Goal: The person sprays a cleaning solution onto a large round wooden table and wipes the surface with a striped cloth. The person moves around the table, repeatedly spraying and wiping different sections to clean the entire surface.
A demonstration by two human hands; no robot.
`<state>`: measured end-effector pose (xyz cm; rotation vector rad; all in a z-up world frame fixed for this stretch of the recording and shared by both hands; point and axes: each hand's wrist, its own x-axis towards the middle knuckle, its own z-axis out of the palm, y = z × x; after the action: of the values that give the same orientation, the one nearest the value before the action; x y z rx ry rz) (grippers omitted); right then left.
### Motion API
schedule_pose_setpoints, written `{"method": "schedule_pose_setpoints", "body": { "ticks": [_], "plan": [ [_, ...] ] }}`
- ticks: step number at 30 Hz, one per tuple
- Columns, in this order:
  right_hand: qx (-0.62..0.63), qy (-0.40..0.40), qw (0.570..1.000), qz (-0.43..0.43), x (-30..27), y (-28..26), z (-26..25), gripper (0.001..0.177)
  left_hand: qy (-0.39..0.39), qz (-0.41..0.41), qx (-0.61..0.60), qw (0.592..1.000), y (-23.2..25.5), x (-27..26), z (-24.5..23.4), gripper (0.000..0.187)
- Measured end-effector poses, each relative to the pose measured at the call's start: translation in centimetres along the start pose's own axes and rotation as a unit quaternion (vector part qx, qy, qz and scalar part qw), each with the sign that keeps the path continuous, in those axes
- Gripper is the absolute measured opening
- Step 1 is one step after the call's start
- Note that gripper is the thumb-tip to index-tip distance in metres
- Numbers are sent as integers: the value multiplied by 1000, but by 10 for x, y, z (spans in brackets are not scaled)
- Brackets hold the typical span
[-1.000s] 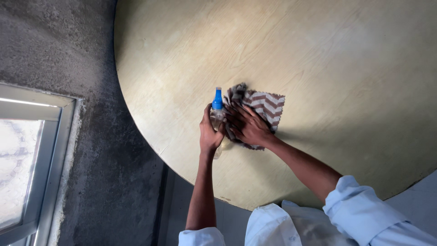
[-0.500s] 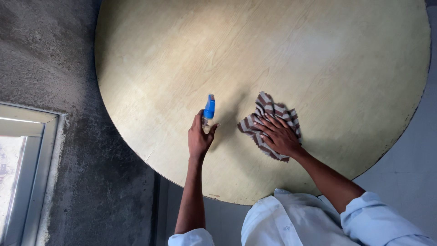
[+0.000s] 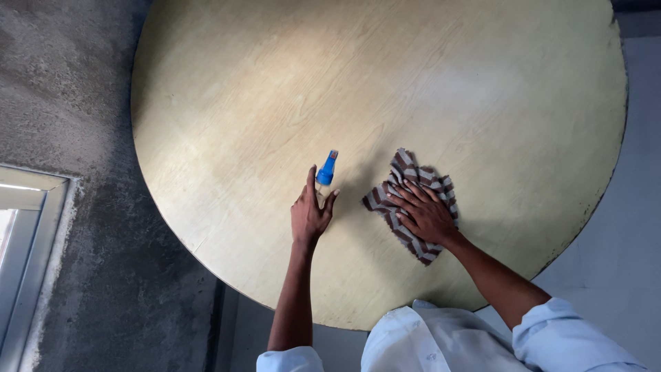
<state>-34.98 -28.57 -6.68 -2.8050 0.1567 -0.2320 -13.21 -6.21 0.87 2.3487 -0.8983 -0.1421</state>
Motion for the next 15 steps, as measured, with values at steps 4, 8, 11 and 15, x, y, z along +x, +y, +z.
{"method": "schedule_pose_setpoints", "body": {
  "ticks": [4, 8, 11, 15],
  "plan": [
    [12, -8, 1000, -16, 20, 21, -7, 55, -48, -39, 8, 998, 3, 5, 17, 72],
    [6, 9, 1000, -29, 45, 37, -6, 55, -44, -55, 46, 996, 0, 17, 27, 59],
    [1, 12, 999, -30, 62, 48, -6, 55, -48, -64, 72, 994, -4, 24, 38, 53],
    [12, 17, 999, -26, 87, 55, -8, 55, -65, -62, 114, 989, -11, 39, 50, 53]
  ]
}}
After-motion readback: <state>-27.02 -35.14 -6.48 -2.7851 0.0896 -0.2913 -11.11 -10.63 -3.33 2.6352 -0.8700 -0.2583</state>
